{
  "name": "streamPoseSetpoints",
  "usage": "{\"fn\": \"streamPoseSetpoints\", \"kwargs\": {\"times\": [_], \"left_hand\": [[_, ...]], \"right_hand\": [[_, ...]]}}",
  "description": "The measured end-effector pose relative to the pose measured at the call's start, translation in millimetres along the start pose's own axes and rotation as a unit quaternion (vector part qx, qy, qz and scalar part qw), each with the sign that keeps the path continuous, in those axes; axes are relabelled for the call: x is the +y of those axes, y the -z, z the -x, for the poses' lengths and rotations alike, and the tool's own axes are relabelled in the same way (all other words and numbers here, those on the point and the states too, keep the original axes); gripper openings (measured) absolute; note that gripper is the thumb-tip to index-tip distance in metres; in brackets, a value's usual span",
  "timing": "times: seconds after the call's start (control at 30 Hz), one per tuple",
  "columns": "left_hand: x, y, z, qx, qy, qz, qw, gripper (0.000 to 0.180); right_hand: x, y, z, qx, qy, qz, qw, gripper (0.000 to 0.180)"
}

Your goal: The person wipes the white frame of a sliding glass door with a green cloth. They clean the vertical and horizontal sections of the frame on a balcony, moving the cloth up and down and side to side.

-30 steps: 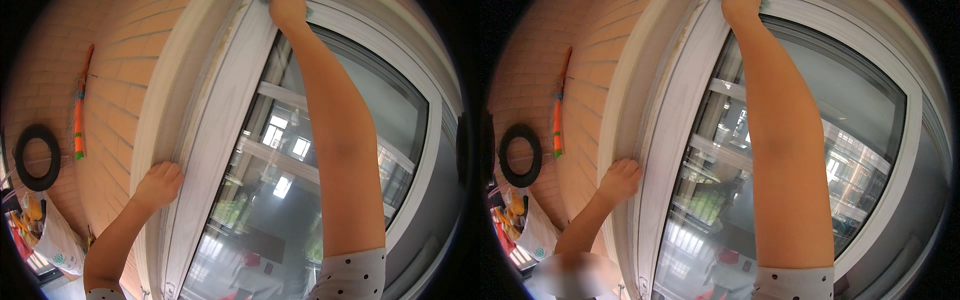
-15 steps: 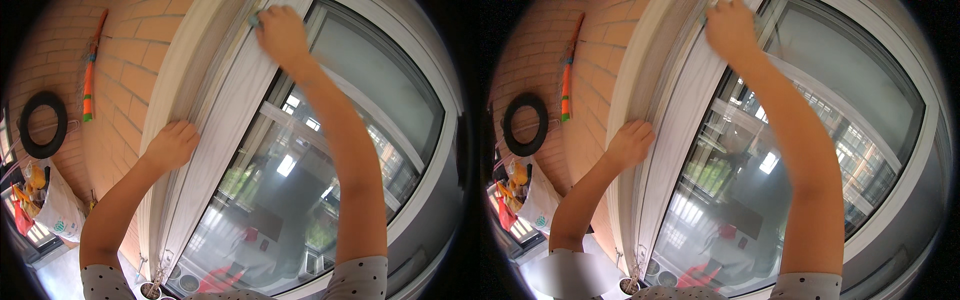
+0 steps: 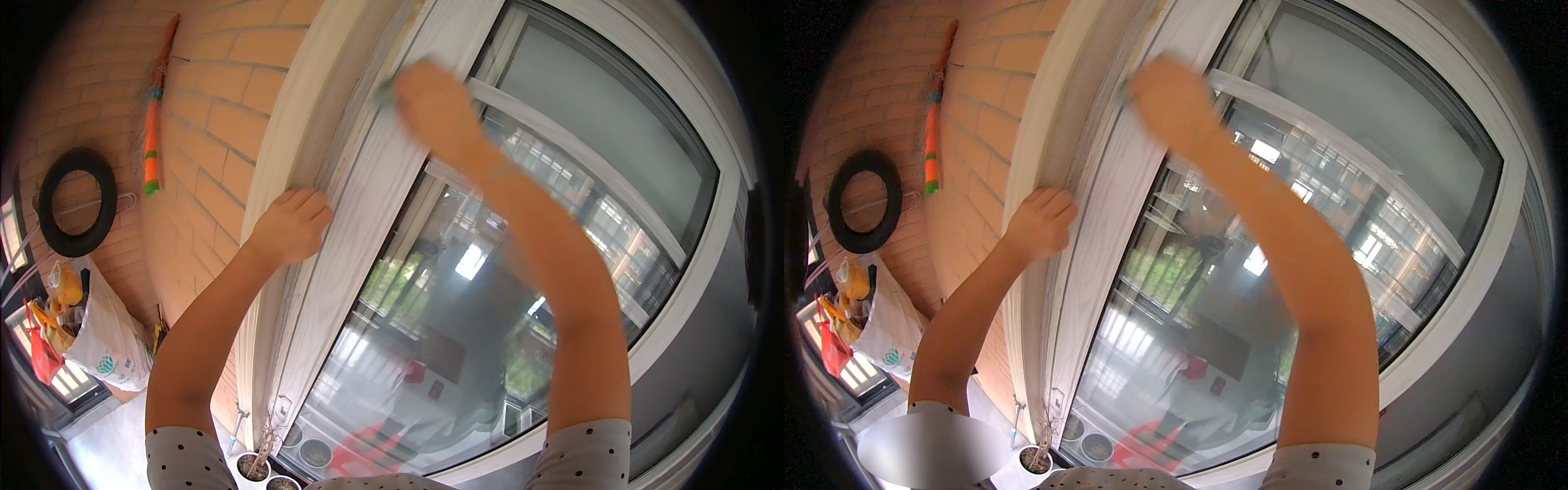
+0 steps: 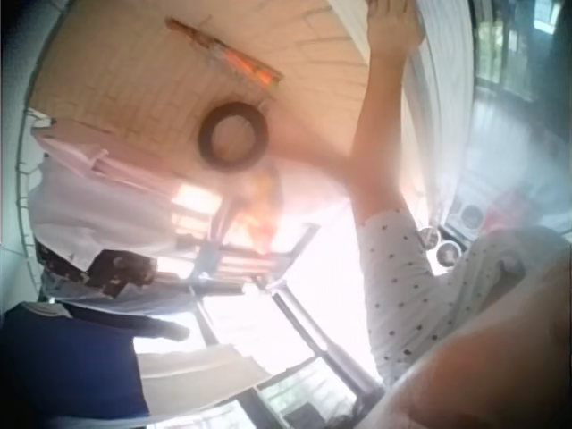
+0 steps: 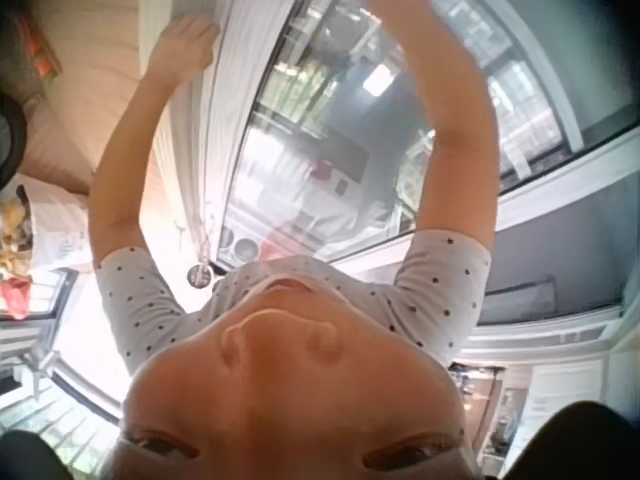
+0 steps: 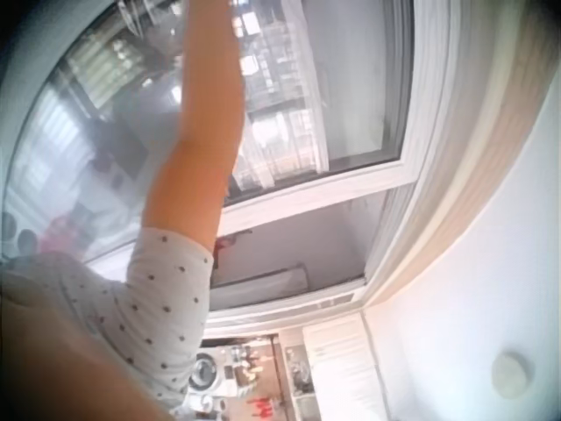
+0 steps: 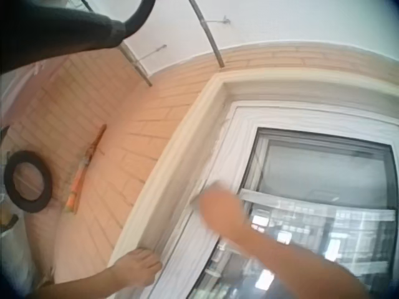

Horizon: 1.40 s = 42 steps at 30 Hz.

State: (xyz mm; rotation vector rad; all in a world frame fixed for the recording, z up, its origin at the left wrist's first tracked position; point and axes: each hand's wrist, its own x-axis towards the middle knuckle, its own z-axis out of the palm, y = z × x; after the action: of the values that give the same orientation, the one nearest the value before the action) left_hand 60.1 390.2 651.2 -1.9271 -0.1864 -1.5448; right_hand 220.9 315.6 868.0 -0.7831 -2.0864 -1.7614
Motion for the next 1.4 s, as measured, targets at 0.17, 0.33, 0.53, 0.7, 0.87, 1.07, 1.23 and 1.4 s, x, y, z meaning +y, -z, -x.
{"fn": "streamPoseSetpoints", "kwargs": {"times": [0.17,0.33,0.53,0.7,0.87,1.07,1.23,1.4], "left_hand": [[4.4,-0.7,-1.8,-0.01,-0.015,0.013,1.0,0.016],[-1.4,1.2,3.1,0.008,-0.016,0.03,0.999,0.012],[1.4,-4.2,3.9,-0.025,0.011,0.013,1.0,0.011],[-1.4,-3.1,6.6,-0.011,0.001,0.008,1.0,0.013],[2.8,-8.7,6.7,-0.034,0.006,0.017,0.999,0.018],[-4.4,-2.8,9.4,-0.039,0.006,-0.01,0.999,0.017],[2.3,-7.1,5.0,-0.046,0.02,-0.011,0.999,0.014],[0.9,-8.1,7.2,-0.064,0.028,-0.019,0.997,0.013]], "right_hand": [[18.2,-6.1,-11.1,0.084,-0.012,0.13,0.988,0.008],[-75.3,-4.9,54.3,-0.146,0.113,-0.09,0.979,0.016],[-79.5,-32.3,32.6,-0.09,0.176,-0.122,0.973,0.017],[-34.2,-36.7,3.8,-0.066,0.168,-0.108,0.978,0.013],[48.0,-1.2,-54.5,0.0,-0.009,0.026,1.0,0.017],[24.9,-11.2,-26.5,0.018,0.124,0.022,0.992,0.024],[87.0,0.9,-77.2,0.056,-0.024,0.249,0.966,0.028],[123.0,1.0,-127.4,0.201,-0.058,0.337,0.918,0.013]]}}
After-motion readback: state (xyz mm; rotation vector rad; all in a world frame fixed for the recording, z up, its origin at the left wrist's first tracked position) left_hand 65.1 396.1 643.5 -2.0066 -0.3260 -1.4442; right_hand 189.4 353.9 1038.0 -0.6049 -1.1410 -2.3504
